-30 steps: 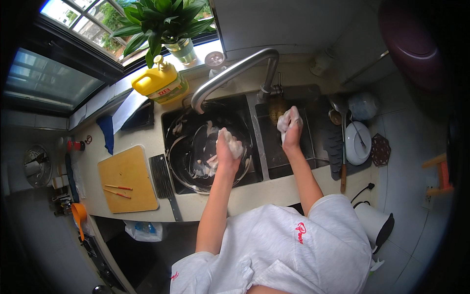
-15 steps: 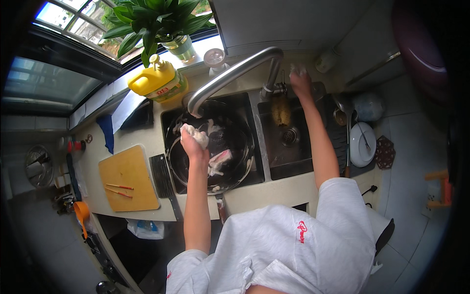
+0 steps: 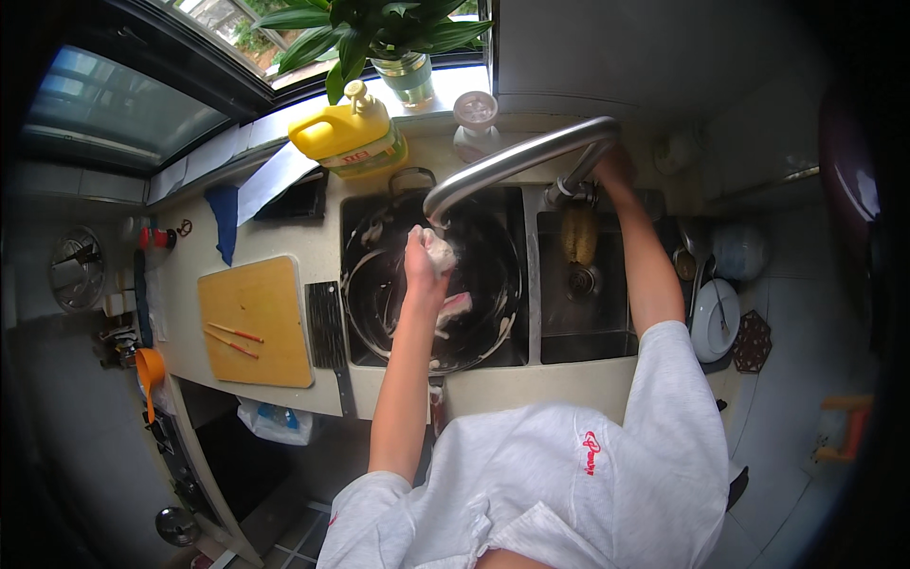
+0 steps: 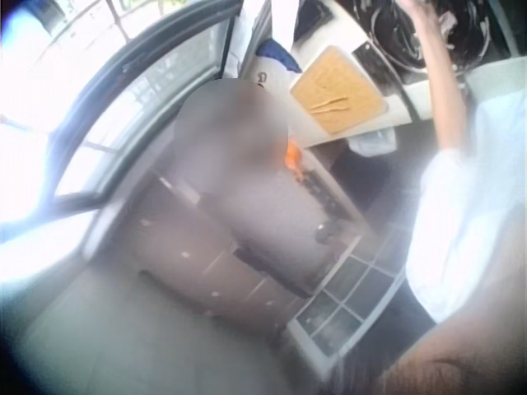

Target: The person scrubs a black wok with a pink sponge and soap in a kitchen sink. They thoroughly clean the interior and exterior surfaces, rinse the pan under running water, and shake off excess water.

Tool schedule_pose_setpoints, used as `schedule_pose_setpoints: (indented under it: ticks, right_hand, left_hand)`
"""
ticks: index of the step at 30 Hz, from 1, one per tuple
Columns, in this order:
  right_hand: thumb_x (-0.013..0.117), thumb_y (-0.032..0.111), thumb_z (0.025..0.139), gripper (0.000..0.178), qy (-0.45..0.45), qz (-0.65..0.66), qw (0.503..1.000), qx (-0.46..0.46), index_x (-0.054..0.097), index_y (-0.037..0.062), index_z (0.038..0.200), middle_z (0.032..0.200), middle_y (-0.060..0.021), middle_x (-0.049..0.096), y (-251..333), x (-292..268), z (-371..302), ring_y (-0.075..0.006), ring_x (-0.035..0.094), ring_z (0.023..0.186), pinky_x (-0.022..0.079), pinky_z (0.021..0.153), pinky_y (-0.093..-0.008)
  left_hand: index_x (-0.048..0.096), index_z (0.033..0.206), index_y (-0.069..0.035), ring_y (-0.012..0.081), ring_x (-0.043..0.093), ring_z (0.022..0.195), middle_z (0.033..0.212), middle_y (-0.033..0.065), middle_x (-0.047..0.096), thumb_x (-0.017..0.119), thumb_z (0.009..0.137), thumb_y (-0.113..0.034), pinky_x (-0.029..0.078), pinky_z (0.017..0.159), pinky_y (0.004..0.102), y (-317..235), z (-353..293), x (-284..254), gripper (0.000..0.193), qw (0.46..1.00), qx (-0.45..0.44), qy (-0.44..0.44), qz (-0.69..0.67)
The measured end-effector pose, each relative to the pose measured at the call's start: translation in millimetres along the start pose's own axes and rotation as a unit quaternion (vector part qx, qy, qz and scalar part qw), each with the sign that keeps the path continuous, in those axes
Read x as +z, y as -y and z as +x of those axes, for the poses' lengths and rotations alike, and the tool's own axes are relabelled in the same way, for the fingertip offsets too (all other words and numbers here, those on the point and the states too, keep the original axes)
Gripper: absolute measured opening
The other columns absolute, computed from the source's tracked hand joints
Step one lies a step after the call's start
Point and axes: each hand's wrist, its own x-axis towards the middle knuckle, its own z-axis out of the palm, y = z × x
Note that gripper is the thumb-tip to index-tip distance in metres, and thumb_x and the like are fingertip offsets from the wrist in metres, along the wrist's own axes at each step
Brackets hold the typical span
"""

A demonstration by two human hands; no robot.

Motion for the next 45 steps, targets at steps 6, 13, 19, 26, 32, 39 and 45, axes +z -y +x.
schedule_pose_setpoints:
  ticks: [6, 13, 19, 26, 32, 39, 45]
  right_hand:
    - [0.05, 0.035, 0.093, 0.041, -0.244, 0.246, 0.937, -0.047, 0.06, -0.004, 0.103, 0.082, -0.0257, 0.064, 14, -33, -102, -0.0416, 0.063, 0.083, 0.047, 0.068, -0.0451]
    - [0.056, 0.018, 0.085, 0.024, 0.042, 0.256, 0.938, -0.23, 0.06, -0.0007, 0.071, 0.069, -0.0217, 0.06, 109, -12, -242, -0.042, 0.058, 0.069, 0.046, 0.057, -0.0476]
    - [0.057, 0.018, 0.08, 0.02, 0.107, 0.244, 0.909, -0.32, 0.062, -0.0012, 0.08, 0.075, -0.0266, 0.061, 164, 58, -229, -0.0435, 0.06, 0.072, 0.049, 0.064, -0.0483]
    - [0.051, 0.036, 0.086, 0.039, 0.231, 0.289, 0.916, -0.157, 0.064, -0.0007, 0.091, 0.089, -0.0304, 0.062, 188, 84, -222, -0.0484, 0.058, 0.087, 0.048, 0.078, -0.0511]
    - [0.053, 0.035, 0.085, 0.037, 0.255, 0.3, 0.91, -0.132, 0.064, 0.0008, 0.092, 0.092, -0.0291, 0.062, 183, 87, -217, -0.0473, 0.057, 0.093, 0.047, 0.082, -0.0504]
    - [0.053, 0.034, 0.086, 0.037, 0.267, 0.349, 0.887, -0.144, 0.063, 0.0019, 0.101, 0.105, -0.0263, 0.061, 179, 91, -199, -0.0411, 0.057, 0.102, 0.045, 0.088, -0.0439]
    - [0.046, 0.032, 0.096, 0.04, 0.32, 0.583, 0.739, -0.104, 0.054, 0.0027, 0.122, 0.123, -0.0074, 0.056, 182, 79, -232, -0.0223, 0.053, 0.111, 0.039, 0.095, -0.0338]
  left_hand:
    - [0.047, 0.078, -0.017, 0.0127, 0.049, 0.061, 0.068, -0.0029, 0.048, 0.043, 0.087, -0.019, 0.039, 0.053, 0.0289, 5, 16, 6, 0.01, 0.999, -0.032, 0.007, -0.002]
    - [0.041, 0.069, -0.016, 0.0112, 0.035, 0.051, 0.061, -0.0043, 0.036, 0.045, 0.093, -0.024, 0.034, 0.049, 0.0269, 22, 36, 13, 0.026, 0.997, -0.061, 0.048, 0.013]
    - [0.056, 0.092, -0.01, 0.0178, 0.061, 0.083, 0.089, 0.0046, 0.062, 0.046, 0.098, -0.036, 0.05, 0.075, 0.0347, 28, 31, -7, 0.028, 0.984, -0.006, 0.12, -0.133]
    - [0.059, 0.1, -0.006, 0.0317, 0.06, 0.09, 0.096, 0.0132, 0.064, 0.032, 0.095, -0.035, 0.049, 0.082, 0.0446, 34, 68, -33, 0.039, 0.947, -0.043, 0.209, -0.24]
    - [0.059, 0.098, -0.008, 0.0305, 0.06, 0.088, 0.094, 0.0114, 0.064, 0.034, 0.095, -0.038, 0.05, 0.079, 0.043, 45, 65, -12, 0.039, 0.927, -0.046, 0.231, -0.291]
    - [0.059, 0.097, -0.009, 0.0279, 0.059, 0.085, 0.092, 0.0092, 0.063, 0.035, 0.096, -0.042, 0.049, 0.077, 0.0409, 60, 102, -12, 0.04, 0.866, -0.028, 0.341, -0.363]
    - [0.058, 0.104, -0.011, 0.0253, 0.059, 0.087, 0.097, 0.0072, 0.062, 0.036, 0.096, -0.047, 0.048, 0.078, 0.0387, 65, 99, -20, 0.043, 0.982, 0.03, 0.11, -0.153]
